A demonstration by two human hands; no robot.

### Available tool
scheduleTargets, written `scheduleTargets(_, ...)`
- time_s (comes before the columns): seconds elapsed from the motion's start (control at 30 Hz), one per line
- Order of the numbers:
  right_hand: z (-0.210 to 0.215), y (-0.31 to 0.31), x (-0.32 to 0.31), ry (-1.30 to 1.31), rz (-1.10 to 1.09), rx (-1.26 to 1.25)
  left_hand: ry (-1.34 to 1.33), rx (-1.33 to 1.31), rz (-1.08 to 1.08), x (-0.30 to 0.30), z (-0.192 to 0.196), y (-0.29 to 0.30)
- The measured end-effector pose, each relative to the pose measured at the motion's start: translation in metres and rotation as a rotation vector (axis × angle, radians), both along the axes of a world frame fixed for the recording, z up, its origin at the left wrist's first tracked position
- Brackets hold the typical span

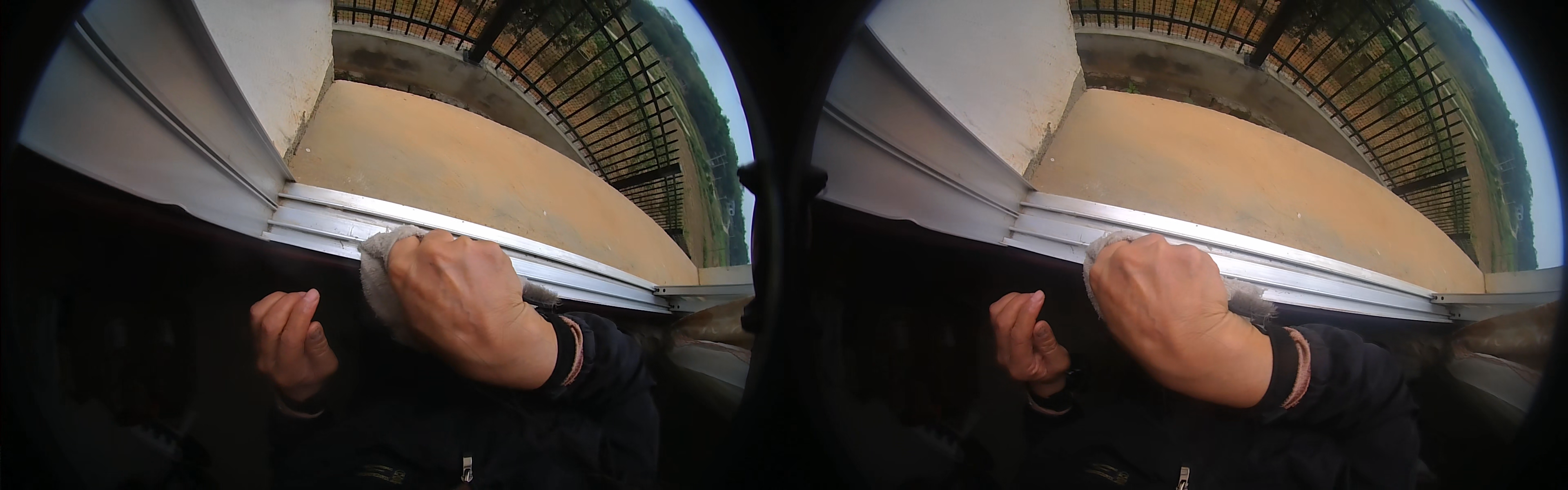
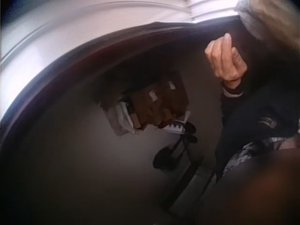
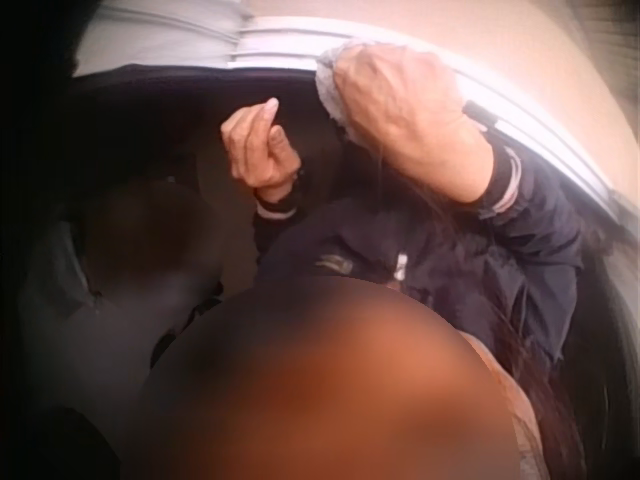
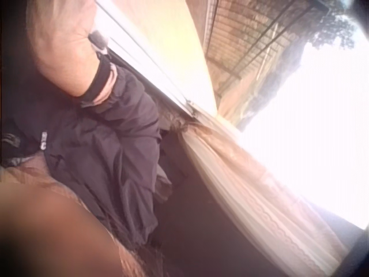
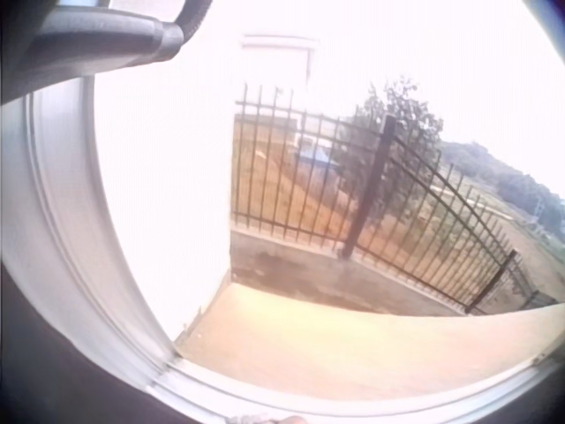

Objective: The person cleans a window frame using a cloth and a toothbrush. They wipe the frame, scrub grooves with the toothbrush, and wipe again, repeating the process along the frame.

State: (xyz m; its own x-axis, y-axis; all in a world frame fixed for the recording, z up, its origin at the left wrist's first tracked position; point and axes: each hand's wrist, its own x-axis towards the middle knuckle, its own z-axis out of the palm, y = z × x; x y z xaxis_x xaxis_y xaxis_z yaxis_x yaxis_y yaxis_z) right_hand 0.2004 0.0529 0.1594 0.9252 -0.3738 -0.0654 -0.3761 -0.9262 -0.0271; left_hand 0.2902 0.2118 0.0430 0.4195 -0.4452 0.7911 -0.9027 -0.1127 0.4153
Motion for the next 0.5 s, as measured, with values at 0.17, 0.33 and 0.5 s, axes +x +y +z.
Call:
scheduleTargets(0.17, 0.002, -0.003, 0.002, -0.051, 0.037, 0.11, 0.056, 0.016, -0.03, 0.001, 0.001, 0.0)
scheduleTargets(0.33, 0.007, -0.023, -0.017, -0.071, -0.056, 0.346, 0.042, -0.007, -0.045, 0.007, 0.001, 0.004)
scheduleTargets(0.5, -0.002, -0.045, -0.036, -0.29, -0.188, 0.45, 0.042, -0.03, -0.074, 0.013, 0.0, 0.006)
